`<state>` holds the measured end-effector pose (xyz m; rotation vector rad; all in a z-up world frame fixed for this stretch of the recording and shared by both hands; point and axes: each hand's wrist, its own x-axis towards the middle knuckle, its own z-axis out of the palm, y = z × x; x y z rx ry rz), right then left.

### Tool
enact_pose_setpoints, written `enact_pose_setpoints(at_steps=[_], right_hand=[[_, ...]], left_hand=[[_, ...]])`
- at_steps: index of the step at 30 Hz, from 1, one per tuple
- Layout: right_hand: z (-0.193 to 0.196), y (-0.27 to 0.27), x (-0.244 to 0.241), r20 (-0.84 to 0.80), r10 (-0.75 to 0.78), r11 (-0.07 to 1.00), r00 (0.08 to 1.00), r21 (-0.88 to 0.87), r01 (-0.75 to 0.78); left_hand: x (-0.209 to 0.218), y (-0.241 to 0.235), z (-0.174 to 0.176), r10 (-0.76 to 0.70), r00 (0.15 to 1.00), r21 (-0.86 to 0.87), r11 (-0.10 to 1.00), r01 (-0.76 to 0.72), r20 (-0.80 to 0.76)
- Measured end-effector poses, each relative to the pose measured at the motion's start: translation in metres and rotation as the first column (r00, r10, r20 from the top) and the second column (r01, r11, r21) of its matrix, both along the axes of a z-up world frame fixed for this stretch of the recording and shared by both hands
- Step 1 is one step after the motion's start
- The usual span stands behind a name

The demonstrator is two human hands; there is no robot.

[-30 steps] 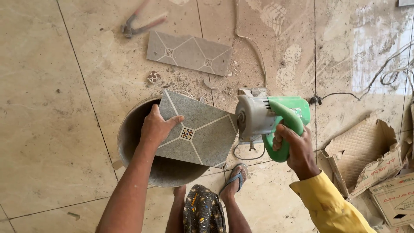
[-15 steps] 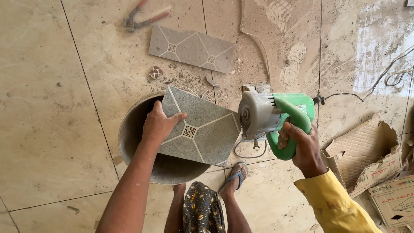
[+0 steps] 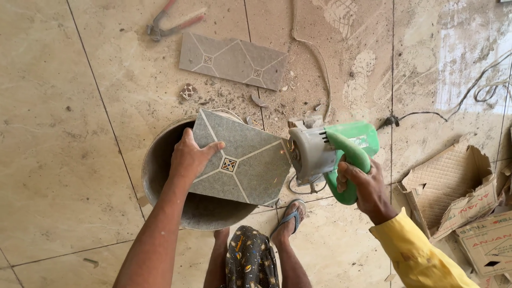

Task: Laying, cutting, and securing tiles onto a floor using adhesive and a hammer.

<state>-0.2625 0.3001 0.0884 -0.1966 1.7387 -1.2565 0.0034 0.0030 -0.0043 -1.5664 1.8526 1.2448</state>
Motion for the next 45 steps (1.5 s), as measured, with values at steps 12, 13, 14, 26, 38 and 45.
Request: enact_pose_setpoints(at_steps=[12, 13, 14, 26, 38, 45], right_hand=[[-0.150, 0.201, 0.036, 0.569, -0.692, 0.506, 0.445, -0.057, 0.861], [-0.174, 0.227, 0.042, 0.661, -0.672, 0.390, 0.334, -0.068, 0.918], [-0.197, 0.248, 0.050, 0.672, -0.671, 0.376, 0.315, -0.058, 0.925], [-0.387, 0.400, 0.117, 0.788, -0.606, -0.077, -0.108, 0.078, 0.994], [-0.457, 0.539, 0.134, 0.463, -0.881, -0.046, -0.099, 0.125, 0.991], [-0.330, 0.459, 0.226, -0.153, -0.943, 0.231, 0.295, 0.337, 0.913]], left_hand=[[0.008, -0.002, -0.009, 0.047, 0.999, -0.054, 0.998, -0.045, 0.027], [0.010, 0.000, -0.011, 0.057, 0.998, -0.081, 0.995, -0.054, 0.034], [0.011, -0.001, -0.010, 0.042, 0.998, -0.091, 0.995, -0.038, 0.048], [0.031, -0.018, -0.013, 0.148, 0.989, -0.161, 0.976, -0.147, -0.002], [0.131, -0.134, -0.110, -0.063, 0.988, -0.087, 0.995, 0.051, -0.141], [0.157, -0.147, -0.152, -0.294, 0.935, -0.314, 0.885, 0.345, 0.199]])
